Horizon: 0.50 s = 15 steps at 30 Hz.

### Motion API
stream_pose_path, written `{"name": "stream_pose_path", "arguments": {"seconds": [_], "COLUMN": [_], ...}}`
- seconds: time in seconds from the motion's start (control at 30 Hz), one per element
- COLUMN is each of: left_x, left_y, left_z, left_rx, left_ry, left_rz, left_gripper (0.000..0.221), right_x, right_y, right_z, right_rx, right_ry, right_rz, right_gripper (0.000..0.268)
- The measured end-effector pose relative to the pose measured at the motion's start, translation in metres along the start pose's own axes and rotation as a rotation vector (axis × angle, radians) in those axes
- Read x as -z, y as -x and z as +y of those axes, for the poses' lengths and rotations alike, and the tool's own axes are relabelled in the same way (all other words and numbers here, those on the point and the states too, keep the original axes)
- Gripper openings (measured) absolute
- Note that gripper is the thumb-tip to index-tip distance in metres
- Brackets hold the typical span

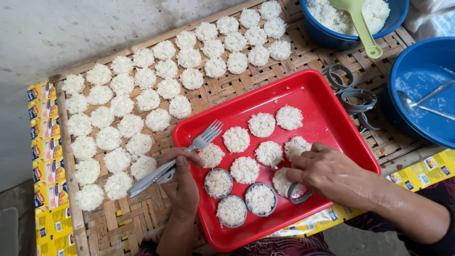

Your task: Molding rice mixture into small circular cakes using a fork and metal molds on a red tray.

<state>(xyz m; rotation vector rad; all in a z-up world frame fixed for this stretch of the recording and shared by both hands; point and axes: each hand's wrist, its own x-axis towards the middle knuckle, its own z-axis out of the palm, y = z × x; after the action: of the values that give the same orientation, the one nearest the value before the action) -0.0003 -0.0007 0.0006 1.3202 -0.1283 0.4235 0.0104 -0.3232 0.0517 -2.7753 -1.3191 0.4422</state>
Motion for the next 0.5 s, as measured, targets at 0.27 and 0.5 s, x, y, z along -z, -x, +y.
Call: {"name": "stream_pose_path", "arguments": {"seconds": [0.27, 0.5], "left_x": [-0.001, 0.001], "left_y": [0.001, 0.000], "left_z": [0.002, -0.001], "left_rx": [0.014, -0.014], "left_ry": [-0.013, -0.013], "left_rz": [0.016, 0.025], "left_gripper": [0.015, 0.014], "right_x": [0.042, 0.031], "right_y": [0.031, 0.024], "right_z": [0.051, 0.153], "right_rx": [-0.466, -0.929], "right_ry": [0.015, 0.547], "right_rz": [0.296, 0.389], "right_gripper": [0.013, 0.021]}}
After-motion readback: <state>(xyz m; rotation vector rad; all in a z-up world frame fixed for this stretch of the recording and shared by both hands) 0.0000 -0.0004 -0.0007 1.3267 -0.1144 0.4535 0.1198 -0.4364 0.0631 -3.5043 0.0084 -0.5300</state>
